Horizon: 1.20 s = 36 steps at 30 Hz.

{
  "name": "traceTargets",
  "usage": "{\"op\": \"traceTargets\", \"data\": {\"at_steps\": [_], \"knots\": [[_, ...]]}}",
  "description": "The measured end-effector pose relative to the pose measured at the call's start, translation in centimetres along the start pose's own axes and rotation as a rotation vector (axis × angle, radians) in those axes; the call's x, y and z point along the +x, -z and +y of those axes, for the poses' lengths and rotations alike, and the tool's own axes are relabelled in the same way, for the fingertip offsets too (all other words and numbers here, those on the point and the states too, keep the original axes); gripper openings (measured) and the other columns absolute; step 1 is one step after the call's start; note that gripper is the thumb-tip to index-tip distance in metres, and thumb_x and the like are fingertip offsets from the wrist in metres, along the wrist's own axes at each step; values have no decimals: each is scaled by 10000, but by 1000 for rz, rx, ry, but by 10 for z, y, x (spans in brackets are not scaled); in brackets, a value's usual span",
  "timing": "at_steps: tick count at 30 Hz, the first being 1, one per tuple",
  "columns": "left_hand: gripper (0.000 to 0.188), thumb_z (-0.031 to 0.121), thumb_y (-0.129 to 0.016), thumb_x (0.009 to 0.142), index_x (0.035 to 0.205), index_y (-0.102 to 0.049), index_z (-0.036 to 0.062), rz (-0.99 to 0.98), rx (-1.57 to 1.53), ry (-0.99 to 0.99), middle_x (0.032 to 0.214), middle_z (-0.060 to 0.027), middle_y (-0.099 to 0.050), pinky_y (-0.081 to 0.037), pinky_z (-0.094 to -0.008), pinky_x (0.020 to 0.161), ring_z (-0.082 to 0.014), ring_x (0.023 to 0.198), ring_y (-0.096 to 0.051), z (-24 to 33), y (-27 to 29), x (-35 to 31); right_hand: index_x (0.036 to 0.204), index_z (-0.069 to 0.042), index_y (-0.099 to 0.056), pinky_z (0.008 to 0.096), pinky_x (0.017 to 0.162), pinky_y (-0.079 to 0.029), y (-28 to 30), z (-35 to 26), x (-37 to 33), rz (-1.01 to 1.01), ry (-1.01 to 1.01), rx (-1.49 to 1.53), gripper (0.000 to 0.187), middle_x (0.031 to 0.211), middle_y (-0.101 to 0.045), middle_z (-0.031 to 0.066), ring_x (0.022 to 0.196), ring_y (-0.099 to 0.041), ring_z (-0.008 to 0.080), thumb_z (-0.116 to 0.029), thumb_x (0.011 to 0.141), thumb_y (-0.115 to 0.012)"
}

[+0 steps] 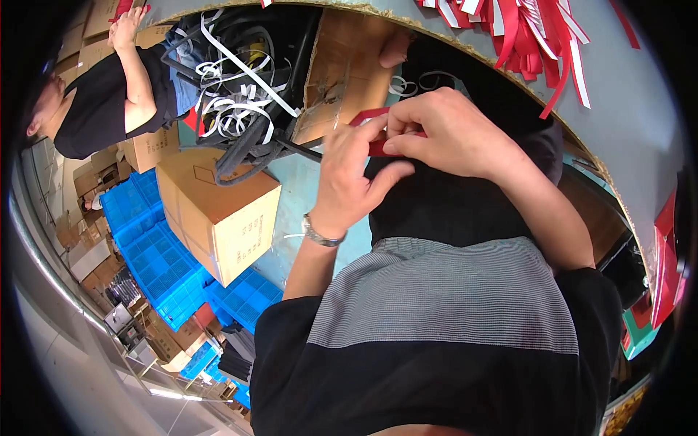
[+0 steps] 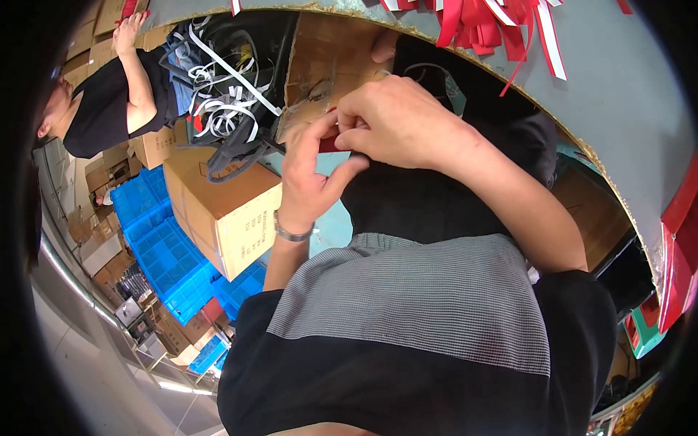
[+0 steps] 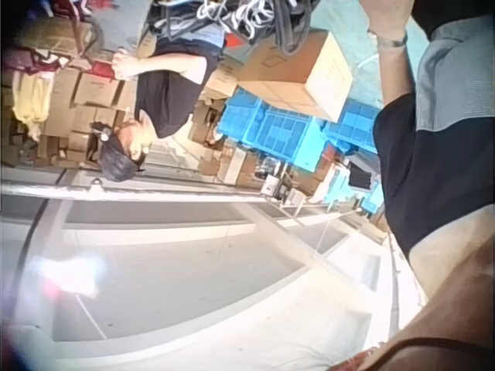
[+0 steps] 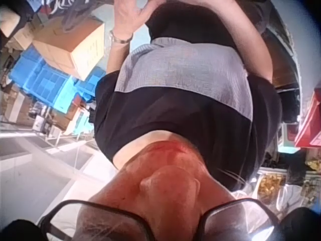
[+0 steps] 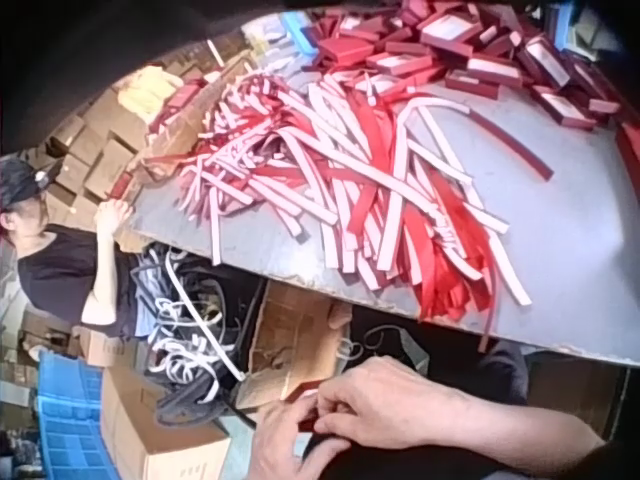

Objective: The recorder is packaging red ribbons into small red jewelry boxes by inserting them carefully and closing the lids.

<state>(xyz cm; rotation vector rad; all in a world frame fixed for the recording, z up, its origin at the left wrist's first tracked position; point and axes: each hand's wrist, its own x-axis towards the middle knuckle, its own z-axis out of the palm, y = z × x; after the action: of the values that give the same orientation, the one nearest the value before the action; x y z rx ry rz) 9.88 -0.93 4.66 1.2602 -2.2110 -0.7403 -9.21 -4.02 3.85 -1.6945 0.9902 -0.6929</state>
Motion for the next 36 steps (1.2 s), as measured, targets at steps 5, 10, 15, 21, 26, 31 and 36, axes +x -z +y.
{"op": "traceTargets", "data": {"at_steps": [5, 10, 15, 21, 26, 31, 36], "knots": [[286, 176, -712, 767, 986, -606, 25, 87, 43, 17, 793, -92, -591, -426, -324, 644, -246, 700, -554, -4, -3, -3, 926, 17, -573, 330, 650, -497, 13, -1, -4, 33, -31, 168, 239, 759, -674, 128, 717, -656, 265, -167, 789, -640], [235, 182, -694, 765, 941, -611, 50, 45, 226, -94, 733, -60, -553, -360, -335, 669, -229, 660, -507, -4, 1, -10, 897, 2, -590, 354, 712, -498, 2, 8, -12, -31, -82, 217, 216, 821, -673, 117, 776, -640, 282, -160, 771, -657], [208, 161, -661, 774, 937, -603, 44, 34, 301, -101, 731, -58, -539, -344, -340, 720, -226, 667, -498, -3, 14, -14, 909, -47, -642, 347, 777, -474, 1, 36, -8, 203, 150, -311, 243, 900, -633, 78, 874, -604, 260, -236, 761, -678], [193, 135, -637, 787, 943, -603, 27, 144, 34, 104, 761, -79, -541, -383, -316, 692, -227, 686, -478, -4, 31, -25, 918, -39, -643, 279, 751, -450, -16, 66, -2, -196, -40, 341, 254, 888, -643, 47, 852, -585, 136, -287, 874, -613], [182, 117, -606, 805, 953, -598, 11, 112, -44, 153, 767, -84, -537, -397, -295, 644, -207, 697, -485, -3, 37, -30, 1025, -23, -595, 283, 805, -445, -32, 82, 2, -96, 36, 514, 377, 990, -607, 48, 865, -564, 131, -374, 934, -494], [182, 118, -589, 825, 954, -586, -10, 118, -239, 223, 766, -60, -518, -381, -239, 614, -133, 693, -483, -4, 40, -33, 889, -5, -605, 256, 719, -411, -38, 91, -1, -393, -68, 738, 478, 851, -595, 40, 728, -510, 108, -433, 956, -403], [213, 151, -596, 845, 974, -578, -18, 169, -196, 169, 776, -53, -501, -369, -227, 604, -115, 675, -461, -15, 40, -37, 751, -30, -557, 211, 587, -342, -12, 66, -10, -142, 3, 647, 236, 679, -482, -50, 660, -414, 30, -214, 877, -635]]}}
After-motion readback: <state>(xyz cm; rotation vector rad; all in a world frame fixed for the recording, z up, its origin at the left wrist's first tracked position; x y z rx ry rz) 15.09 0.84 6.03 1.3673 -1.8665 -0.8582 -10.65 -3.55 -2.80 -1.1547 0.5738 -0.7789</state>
